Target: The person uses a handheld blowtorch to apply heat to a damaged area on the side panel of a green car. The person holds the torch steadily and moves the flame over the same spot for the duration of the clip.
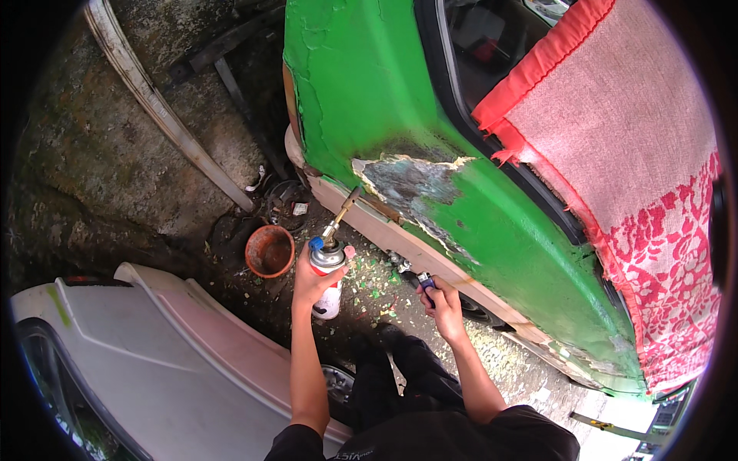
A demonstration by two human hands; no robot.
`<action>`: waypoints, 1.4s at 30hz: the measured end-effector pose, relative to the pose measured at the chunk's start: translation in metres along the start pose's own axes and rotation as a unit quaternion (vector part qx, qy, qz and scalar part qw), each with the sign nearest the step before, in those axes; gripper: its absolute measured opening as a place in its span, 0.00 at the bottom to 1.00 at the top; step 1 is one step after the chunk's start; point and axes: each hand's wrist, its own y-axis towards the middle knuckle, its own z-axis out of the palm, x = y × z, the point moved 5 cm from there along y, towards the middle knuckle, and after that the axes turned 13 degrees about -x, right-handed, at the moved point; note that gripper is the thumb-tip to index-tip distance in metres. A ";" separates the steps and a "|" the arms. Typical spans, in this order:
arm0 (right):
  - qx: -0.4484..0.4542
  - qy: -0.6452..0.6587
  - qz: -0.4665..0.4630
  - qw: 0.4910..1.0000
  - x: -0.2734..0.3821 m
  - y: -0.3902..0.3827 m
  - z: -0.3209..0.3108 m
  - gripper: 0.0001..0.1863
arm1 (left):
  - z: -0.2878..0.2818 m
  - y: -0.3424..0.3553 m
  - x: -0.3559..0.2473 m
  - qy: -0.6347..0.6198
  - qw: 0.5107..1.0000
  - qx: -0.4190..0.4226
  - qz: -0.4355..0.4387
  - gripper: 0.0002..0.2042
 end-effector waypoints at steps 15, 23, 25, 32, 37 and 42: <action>0.004 -0.008 -0.005 1.000 0.002 -0.001 0.001 0.11 | 0.008 -0.004 0.002 0.021 1.000 0.010 0.007 0.24; 0.011 -0.006 -0.008 1.000 0.001 0.001 0.000 0.11 | 0.001 0.005 0.007 0.016 1.000 -0.009 0.016 0.25; 0.011 -0.007 -0.010 1.000 -0.001 0.001 -0.001 0.12 | 0.001 0.003 0.007 0.025 1.000 -0.001 -0.005 0.25; 0.015 -0.017 -0.001 1.000 0.001 0.001 0.004 0.12 | 0.000 0.000 0.026 0.015 1.000 -0.017 -0.016 0.25; 0.014 -0.019 0.008 1.000 -0.004 0.001 0.001 0.12 | 0.004 -0.001 0.029 -0.032 0.999 -0.024 -0.018 0.26; 0.018 -0.027 0.008 0.999 -0.009 0.003 0.001 0.12 | 0.005 -0.003 0.031 -0.045 0.997 -0.017 -0.055 0.26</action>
